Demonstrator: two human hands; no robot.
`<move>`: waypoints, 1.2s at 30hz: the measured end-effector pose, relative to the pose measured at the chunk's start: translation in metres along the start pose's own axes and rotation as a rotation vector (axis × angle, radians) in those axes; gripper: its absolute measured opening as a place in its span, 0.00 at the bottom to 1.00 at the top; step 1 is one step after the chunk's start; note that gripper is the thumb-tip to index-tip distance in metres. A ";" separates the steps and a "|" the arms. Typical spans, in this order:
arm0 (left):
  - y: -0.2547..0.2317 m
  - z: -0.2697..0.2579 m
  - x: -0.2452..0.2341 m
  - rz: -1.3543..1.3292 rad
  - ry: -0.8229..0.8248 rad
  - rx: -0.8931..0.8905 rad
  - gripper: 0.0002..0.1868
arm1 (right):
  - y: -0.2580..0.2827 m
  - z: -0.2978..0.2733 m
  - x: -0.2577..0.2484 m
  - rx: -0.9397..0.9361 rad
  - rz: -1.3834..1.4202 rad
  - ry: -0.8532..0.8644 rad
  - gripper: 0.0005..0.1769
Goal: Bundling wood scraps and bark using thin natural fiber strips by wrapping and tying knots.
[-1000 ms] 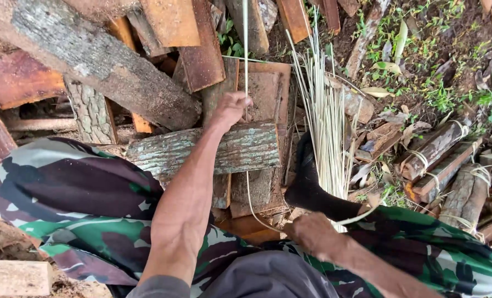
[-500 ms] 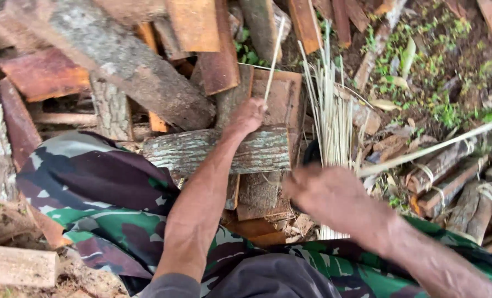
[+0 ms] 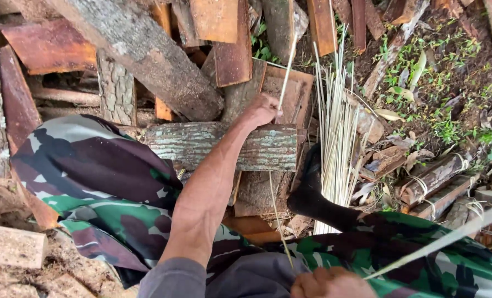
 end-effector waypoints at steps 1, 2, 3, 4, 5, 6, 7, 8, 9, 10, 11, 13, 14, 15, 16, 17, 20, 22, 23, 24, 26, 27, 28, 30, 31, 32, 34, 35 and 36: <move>0.002 0.005 0.004 0.085 0.017 0.084 0.07 | -0.005 0.001 -0.017 -0.087 0.014 0.055 0.09; 0.003 0.009 0.009 0.170 0.034 0.168 0.06 | -0.010 0.001 -0.034 -0.175 0.029 0.109 0.24; 0.006 0.004 0.009 0.173 0.036 0.167 0.06 | -0.017 0.017 -0.073 -0.174 0.031 0.107 0.24; 0.002 0.000 0.009 0.142 0.012 0.253 0.07 | -0.028 0.034 -0.132 -0.106 -0.187 -0.215 0.17; -0.004 -0.003 0.010 0.112 -0.007 0.343 0.08 | -0.037 0.043 -0.190 -0.022 -0.405 -0.538 0.11; -0.003 -0.004 0.013 0.117 0.000 0.346 0.08 | -0.065 0.066 -0.188 -0.014 -0.404 -0.541 0.11; -0.006 -0.005 0.014 0.233 -0.017 0.382 0.09 | -0.095 0.085 -0.191 0.014 -0.389 -0.629 0.00; -0.008 -0.007 0.016 0.350 -0.035 0.417 0.11 | -0.126 0.104 -0.194 0.040 -0.373 -0.717 0.10; -0.030 -0.029 0.010 0.354 -0.030 0.419 0.11 | -0.155 0.130 -0.182 0.046 -0.371 -0.720 0.10; -0.046 -0.050 0.001 0.315 -0.050 0.344 0.08 | -0.192 0.157 -0.173 0.082 -0.120 -0.708 0.17; -0.064 -0.068 -0.013 0.278 -0.078 0.271 0.08 | -0.232 0.188 -0.166 0.111 0.128 -0.695 0.27; -0.039 -0.047 -0.009 0.257 -0.096 0.252 0.09 | -0.272 0.215 -0.125 0.025 0.323 -0.870 0.21; -0.023 -0.036 -0.007 0.229 -0.112 0.230 0.09 | -0.295 0.224 -0.105 -0.066 0.522 -1.033 0.16; -0.015 -0.032 -0.009 0.225 -0.117 0.224 0.09 | -0.289 0.228 -0.104 -0.071 0.525 -1.026 0.16; -0.008 -0.028 -0.011 0.162 -0.141 0.234 0.10 | -0.290 0.227 -0.103 -0.035 0.593 -1.097 0.14; 0.004 -0.028 -0.007 0.100 -0.150 0.237 0.12 | -0.288 0.222 -0.094 0.019 0.670 -1.168 0.11; 0.064 0.008 0.019 -1.586 -0.269 -0.208 0.19 | -0.247 0.221 -0.129 -0.037 0.666 -1.155 0.08; 0.091 0.026 0.026 -1.668 -0.202 -0.167 0.12 | -0.228 0.225 -0.132 -0.306 1.004 -0.986 0.06; 0.101 0.033 0.028 -1.749 -0.137 -0.123 0.08 | -0.213 0.228 -0.134 -0.584 1.323 -0.775 0.16; 0.076 0.011 0.019 -1.751 -0.140 -0.122 0.08 | -0.211 0.231 -0.141 -0.586 1.323 -0.773 0.16; 0.004 -0.032 -0.024 -0.030 -0.177 0.351 0.08 | -0.206 0.245 -0.149 -0.764 1.823 -0.445 0.08; -0.001 -0.039 -0.028 -0.029 -0.180 0.345 0.08 | -0.217 0.249 -0.143 -0.767 1.827 -0.441 0.08; -0.007 -0.046 -0.031 -0.072 -0.165 0.373 0.08 | -0.234 0.248 -0.139 -0.444 1.263 -0.780 0.03; 0.001 -0.040 -0.029 -0.112 -0.147 0.399 0.09 | -0.256 0.251 -0.126 -0.122 0.662 -1.021 0.12; 0.036 -0.028 -0.015 -0.731 -0.116 0.123 0.06 | -0.272 0.256 -0.111 -0.007 0.730 -1.032 0.11; 0.064 -0.021 0.010 -1.335 -0.078 -0.184 0.11 | -0.288 0.260 -0.095 0.110 0.797 -1.039 0.11; 0.048 -0.032 -0.011 -0.656 -0.037 0.087 0.07 | -0.312 0.270 -0.056 0.286 0.994 -0.965 0.10; 0.030 -0.039 -0.019 0.029 0.008 0.326 0.13 | -0.328 0.277 -0.028 0.466 1.182 -0.869 0.09; 0.022 -0.045 -0.021 0.032 0.007 0.321 0.13 | -0.326 0.277 -0.026 0.465 1.188 -0.867 0.09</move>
Point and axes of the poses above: each hand's wrist, its own z-axis towards the middle knuckle, its own x-axis out of the palm, y = z × x, the point moved 7 cm from there along z, towards the middle knuckle, and after that the axes turned 9 degrees about x, right-handed, at the moved point
